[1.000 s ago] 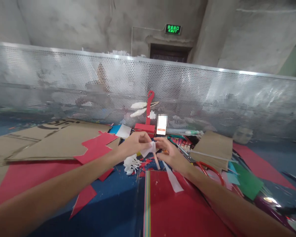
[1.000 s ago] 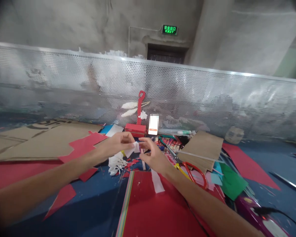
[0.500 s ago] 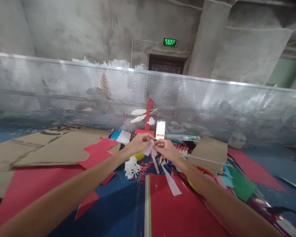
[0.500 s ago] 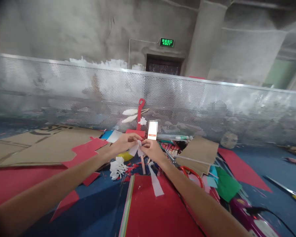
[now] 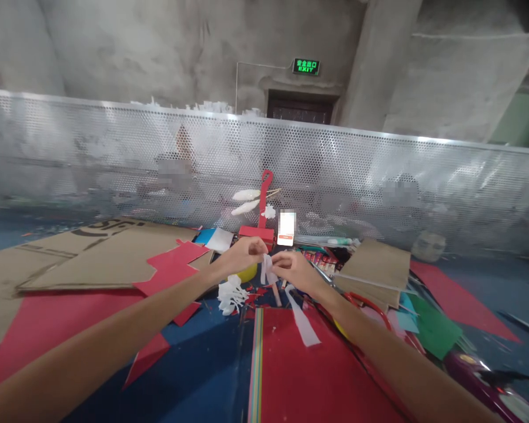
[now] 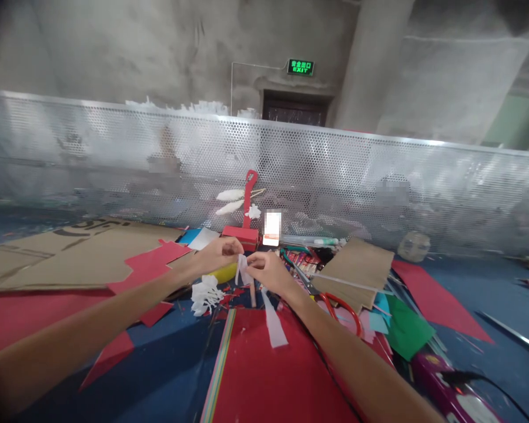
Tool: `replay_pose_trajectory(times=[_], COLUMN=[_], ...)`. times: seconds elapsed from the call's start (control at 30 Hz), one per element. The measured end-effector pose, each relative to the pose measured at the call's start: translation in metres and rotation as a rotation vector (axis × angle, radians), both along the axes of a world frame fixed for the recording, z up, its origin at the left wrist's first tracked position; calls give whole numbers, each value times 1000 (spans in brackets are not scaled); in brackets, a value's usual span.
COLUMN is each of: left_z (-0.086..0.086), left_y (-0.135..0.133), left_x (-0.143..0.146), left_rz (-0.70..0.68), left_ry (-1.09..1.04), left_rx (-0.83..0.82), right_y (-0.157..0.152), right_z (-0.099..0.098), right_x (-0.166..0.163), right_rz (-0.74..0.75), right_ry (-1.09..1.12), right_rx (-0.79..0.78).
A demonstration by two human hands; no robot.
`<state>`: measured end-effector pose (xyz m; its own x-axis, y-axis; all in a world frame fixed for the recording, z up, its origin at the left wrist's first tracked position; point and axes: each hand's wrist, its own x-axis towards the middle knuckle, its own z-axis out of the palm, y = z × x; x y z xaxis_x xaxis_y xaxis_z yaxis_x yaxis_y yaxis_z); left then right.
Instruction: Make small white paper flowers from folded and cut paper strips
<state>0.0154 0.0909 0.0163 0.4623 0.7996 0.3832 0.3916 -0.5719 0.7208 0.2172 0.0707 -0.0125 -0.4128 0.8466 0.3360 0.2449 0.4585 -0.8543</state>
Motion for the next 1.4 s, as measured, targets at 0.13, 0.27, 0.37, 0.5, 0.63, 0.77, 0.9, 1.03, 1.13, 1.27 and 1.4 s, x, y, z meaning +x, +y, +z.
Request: replay_pose_trajectory(times=[0.13, 0.27, 0.37, 0.5, 0.63, 0.77, 0.9, 1.03, 1.13, 1.27, 1.4], left_z=[5, 7, 7, 7, 9, 9, 9, 8, 7, 7, 5], left_y=[-7, -10, -11, -16, -23, -25, -25, -24, -23, -21, -19], left_x=[3, 4, 4, 4, 5, 6, 7, 6, 5, 2, 0], left_rz=[6, 29, 46, 19, 36, 60, 47, 49, 49, 7, 7], left_ry=[47, 117, 177, 199, 185, 126, 94, 125, 151, 144, 127], left_rx=[78, 110, 123, 160, 210, 199, 170, 160, 149, 158, 165], right_y=[-9, -14, -13, -11, -10, -8, -7, -8, -6, -1, -3], right_z=[3, 4, 4, 5, 4, 4, 4, 7, 6, 5, 8], right_x=[-7, -14, -16, -14, -12, -11, -10, -8, -7, -5, -4], right_rz=[26, -9, -37, -51, -35, -21, 2, -27, -52, -52, -36], right_ry=[-44, -42, -41, -34, -45, -60, -61, -89, -107, -110, -117], right_rx=[3, 20, 30, 43, 50, 44, 16, 23, 81, 108, 76])
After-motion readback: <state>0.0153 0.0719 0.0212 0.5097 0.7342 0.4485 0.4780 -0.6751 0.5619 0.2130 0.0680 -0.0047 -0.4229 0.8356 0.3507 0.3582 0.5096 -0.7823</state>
